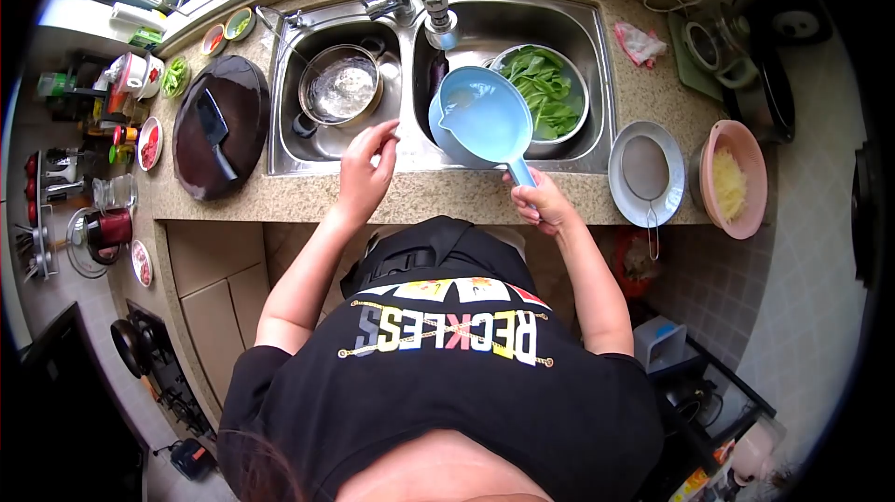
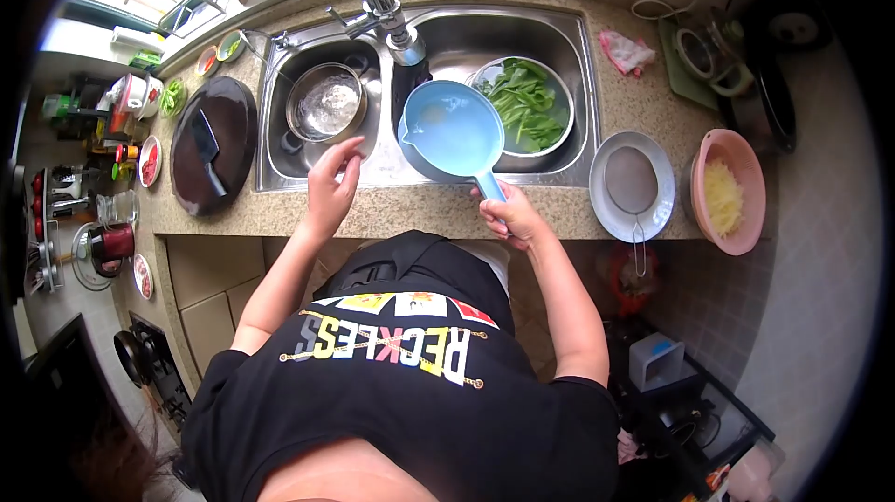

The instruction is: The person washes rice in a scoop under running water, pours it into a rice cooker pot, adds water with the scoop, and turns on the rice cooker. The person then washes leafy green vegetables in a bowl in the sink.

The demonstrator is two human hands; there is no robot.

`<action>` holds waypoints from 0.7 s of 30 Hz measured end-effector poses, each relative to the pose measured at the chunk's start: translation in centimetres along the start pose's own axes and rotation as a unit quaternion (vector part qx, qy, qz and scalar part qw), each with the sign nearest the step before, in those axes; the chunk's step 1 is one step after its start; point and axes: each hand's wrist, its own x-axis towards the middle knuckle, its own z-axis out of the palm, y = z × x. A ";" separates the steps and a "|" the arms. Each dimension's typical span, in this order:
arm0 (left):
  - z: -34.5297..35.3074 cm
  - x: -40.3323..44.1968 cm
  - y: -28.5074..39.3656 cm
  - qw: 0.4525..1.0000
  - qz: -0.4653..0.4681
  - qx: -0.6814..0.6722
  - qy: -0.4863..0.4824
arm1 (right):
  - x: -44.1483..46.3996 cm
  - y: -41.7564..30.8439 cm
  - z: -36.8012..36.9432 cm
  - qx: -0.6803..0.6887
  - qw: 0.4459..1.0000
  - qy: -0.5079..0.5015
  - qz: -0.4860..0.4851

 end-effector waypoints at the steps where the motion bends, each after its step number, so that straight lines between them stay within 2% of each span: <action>1: 0.2 1.4 1.3 0.999 0.034 0.000 -0.016 | 0.2 0.0 0.1 -0.002 1.000 -0.003 0.000; 2: 0.9 2.8 1.9 0.997 0.070 -0.009 -0.038 | 0.3 0.0 0.2 -0.008 1.000 0.006 0.001; 5: 4.7 5.6 3.5 0.989 0.054 -0.027 -0.137 | 0.3 0.0 0.5 -0.015 1.000 0.019 0.002; 6: 6.8 6.4 2.2 0.985 0.051 -0.006 -0.166 | 0.4 0.0 0.6 -0.014 1.000 0.022 0.002; 8: 10.4 8.1 0.6 0.968 0.002 0.024 -0.248 | 0.3 0.0 0.8 -0.025 0.999 0.019 0.000; 10: 13.1 9.2 0.1 0.955 -0.080 0.038 -0.282 | 0.3 -0.2 0.9 -0.034 0.999 0.020 -0.003; 13: 15.2 9.8 -0.3 0.961 -0.075 0.112 -0.243 | 0.1 -0.3 1.3 -0.055 0.998 0.027 -0.008; 17: 16.7 9.6 -0.8 0.958 -0.077 0.101 -0.256 | 0.1 -0.2 1.4 -0.056 0.998 0.035 -0.018; 21: 17.5 8.3 -0.8 0.952 0.000 0.125 -0.279 | 0.3 -0.4 1.1 -0.077 0.996 0.042 -0.017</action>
